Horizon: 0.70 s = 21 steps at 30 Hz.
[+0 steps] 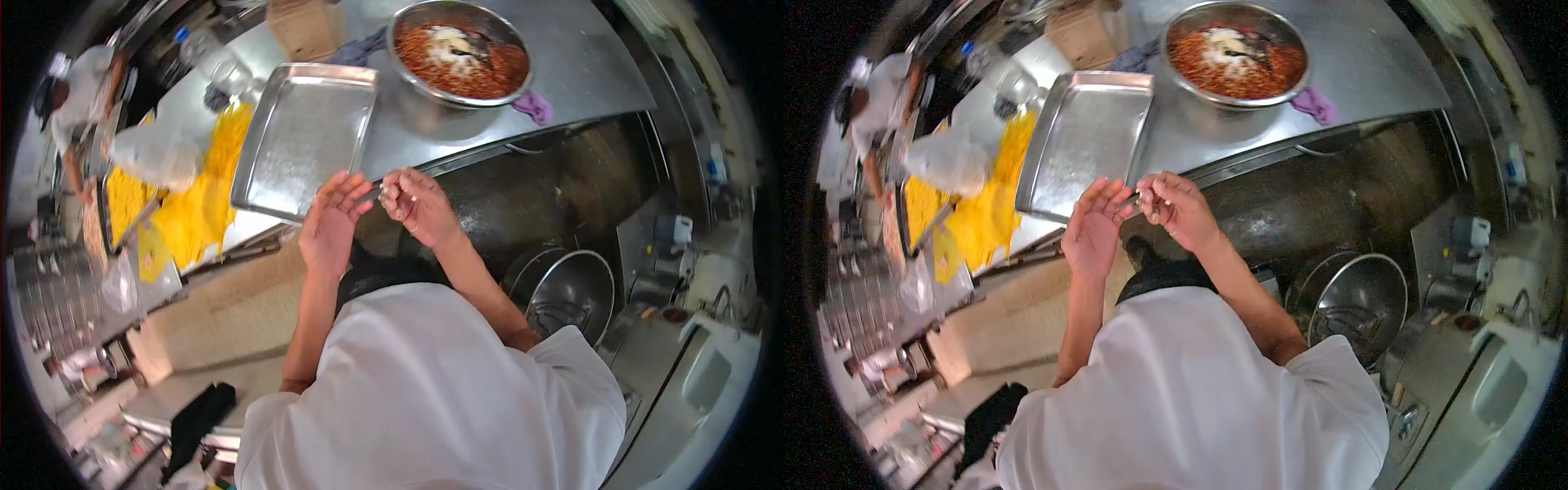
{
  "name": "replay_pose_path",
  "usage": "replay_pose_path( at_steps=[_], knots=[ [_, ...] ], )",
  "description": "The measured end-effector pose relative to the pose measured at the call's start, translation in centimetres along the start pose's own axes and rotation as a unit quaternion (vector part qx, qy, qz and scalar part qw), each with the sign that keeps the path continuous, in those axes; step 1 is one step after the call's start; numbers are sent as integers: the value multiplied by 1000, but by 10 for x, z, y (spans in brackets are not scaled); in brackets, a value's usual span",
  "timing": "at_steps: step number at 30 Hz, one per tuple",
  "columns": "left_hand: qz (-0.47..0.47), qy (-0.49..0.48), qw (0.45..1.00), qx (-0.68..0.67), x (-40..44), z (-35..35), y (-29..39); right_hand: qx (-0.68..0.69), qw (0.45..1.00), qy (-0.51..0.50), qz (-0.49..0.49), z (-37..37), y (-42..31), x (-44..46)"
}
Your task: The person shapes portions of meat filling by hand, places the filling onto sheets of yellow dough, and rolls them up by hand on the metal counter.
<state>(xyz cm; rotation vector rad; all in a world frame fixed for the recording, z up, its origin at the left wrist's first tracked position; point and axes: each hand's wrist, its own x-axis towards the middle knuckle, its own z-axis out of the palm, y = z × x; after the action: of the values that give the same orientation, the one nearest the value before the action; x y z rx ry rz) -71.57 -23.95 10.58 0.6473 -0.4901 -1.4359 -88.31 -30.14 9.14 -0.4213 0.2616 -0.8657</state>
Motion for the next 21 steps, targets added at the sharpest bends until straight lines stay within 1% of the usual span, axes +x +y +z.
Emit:
replay_pose_path(
  at_steps=[1,3,4,8,10,14,16,21],
  knots=[
    [-12,-17,1000,0,3,2,-4,-2,1000,7,-19,-1,-4,-6],
    [-27,-33,999,5,9,8,-13,-22,999,38,-28,-5,-14,-18],
    [-41,-44,998,6,12,12,-17,-5,998,34,-43,-10,-17,-22],
    [-83,-87,993,-3,23,31,-38,-9,993,64,-100,-19,-35,-48],
    [-109,-97,989,-3,28,42,-49,-17,988,95,-124,-23,-43,-62],
    [-156,-146,977,-8,35,59,-73,-15,978,117,-172,-35,-56,-87],
    [-178,-162,970,-18,37,69,-83,-10,969,148,-196,-42,-59,-97],
    [-208,-195,958,-8,43,78,-93,-1,956,165,-242,-46,-66,-114]
  ],
)
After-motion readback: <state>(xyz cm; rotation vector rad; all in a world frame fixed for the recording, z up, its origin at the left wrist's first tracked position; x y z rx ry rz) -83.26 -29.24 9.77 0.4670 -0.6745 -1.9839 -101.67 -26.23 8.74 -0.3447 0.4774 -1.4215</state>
